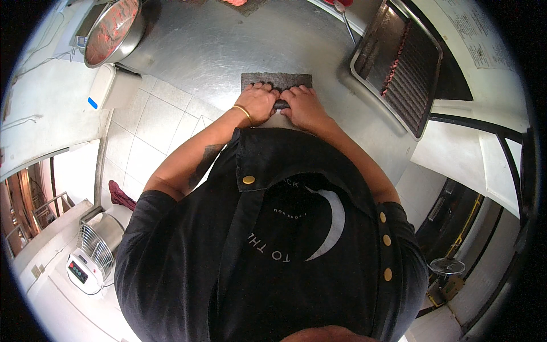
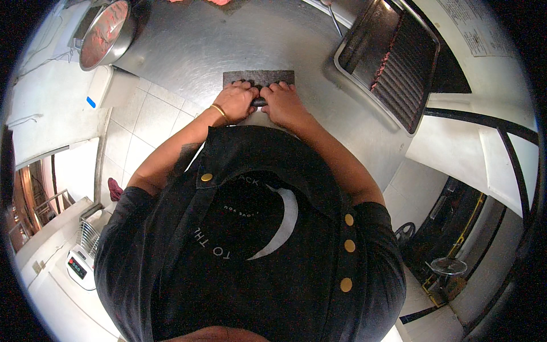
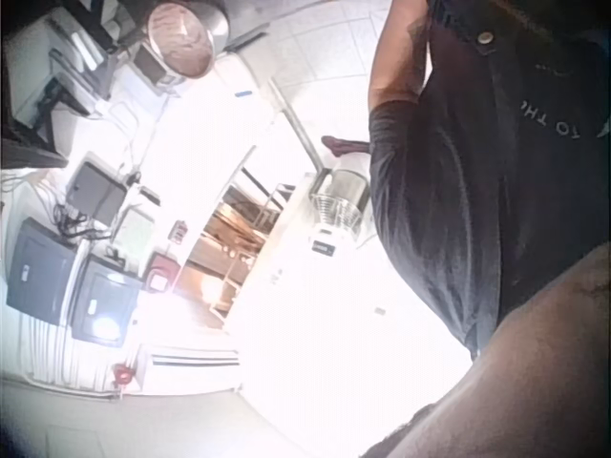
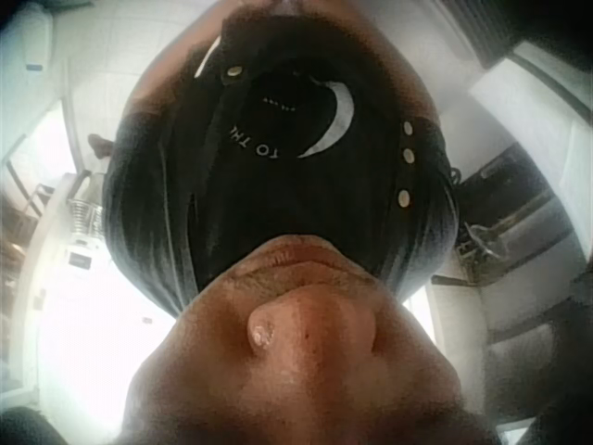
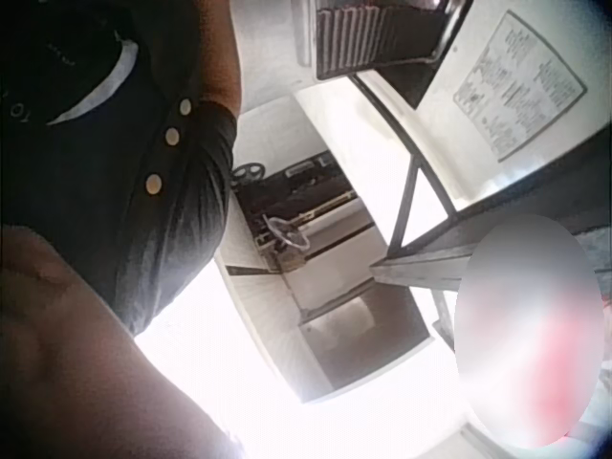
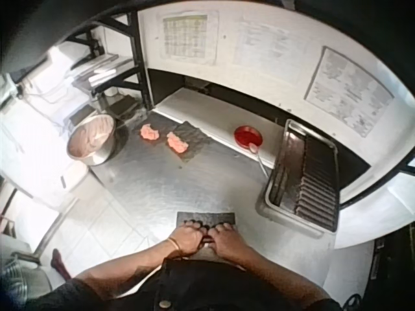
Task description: The person spreads a pink paste onto a sheet of nori using a spoon, rolls the nori tightly into a cylinder, and places the completed roll onto a metal tray.
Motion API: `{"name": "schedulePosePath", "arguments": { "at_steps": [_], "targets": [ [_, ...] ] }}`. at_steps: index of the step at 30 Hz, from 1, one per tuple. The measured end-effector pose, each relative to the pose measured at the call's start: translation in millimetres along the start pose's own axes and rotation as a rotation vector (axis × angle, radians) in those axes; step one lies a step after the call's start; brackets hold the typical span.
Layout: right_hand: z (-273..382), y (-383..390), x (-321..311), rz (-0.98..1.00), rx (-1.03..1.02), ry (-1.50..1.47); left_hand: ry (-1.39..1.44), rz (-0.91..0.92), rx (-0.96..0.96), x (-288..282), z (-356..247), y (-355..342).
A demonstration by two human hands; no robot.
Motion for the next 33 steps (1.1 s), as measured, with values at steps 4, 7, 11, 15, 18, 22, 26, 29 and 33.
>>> {"name": "schedulePosePath", "arguments": {
  "at_steps": [4,7,11,15,18,22,26,29,33],
  "targets": [
    [2.7,2.0,-4.7,0.004,-0.029,-0.012,-0.002,-0.029,0.004,4.4,2.4,1.3],
    [1.6,2.0,-4.0,-0.017,-0.048,-0.011,0.007,-0.071,0.027,2.9,1.8,2.9],
    [-1.5,-1.2,-3.7,-0.022,-0.079,-0.005,0.044,-0.134,0.046,1.7,1.9,5.1],
    [3.9,-3.4,-9.6,0.017,-0.053,0.016,0.079,-0.137,0.084,2.1,4.5,5.9],
    [-0.1,-2.6,-6.6,-0.010,-0.086,0.010,0.058,-0.127,0.076,-4.4,1.3,4.4],
    [1.4,-0.9,-7.8,-0.071,-0.130,0.012,0.037,-0.118,0.072,-4.1,2.4,3.7],
    [5.7,-1.9,-6.1,-0.057,-0.090,0.064,0.026,-0.061,0.058,-4.9,4.1,-0.9],
    [6.7,-1.7,-8.3,-0.042,-0.095,0.075,0.064,-0.053,0.037,-12.4,3.6,0.8],
    [0.2,-1.8,-3.5,-0.124,-0.151,0.031,0.058,-0.008,0.043,-11.8,9.9,3.3]
  ]
}}
Point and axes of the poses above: each hand's wrist, its own y-axis away from the middle knuckle, its own x-axis out of the palm, z = x × y, the point moved 4 cm from there along -y, towards the middle knuckle, and after that the axes turned 11 degrees about x, right-handed, at the moved point
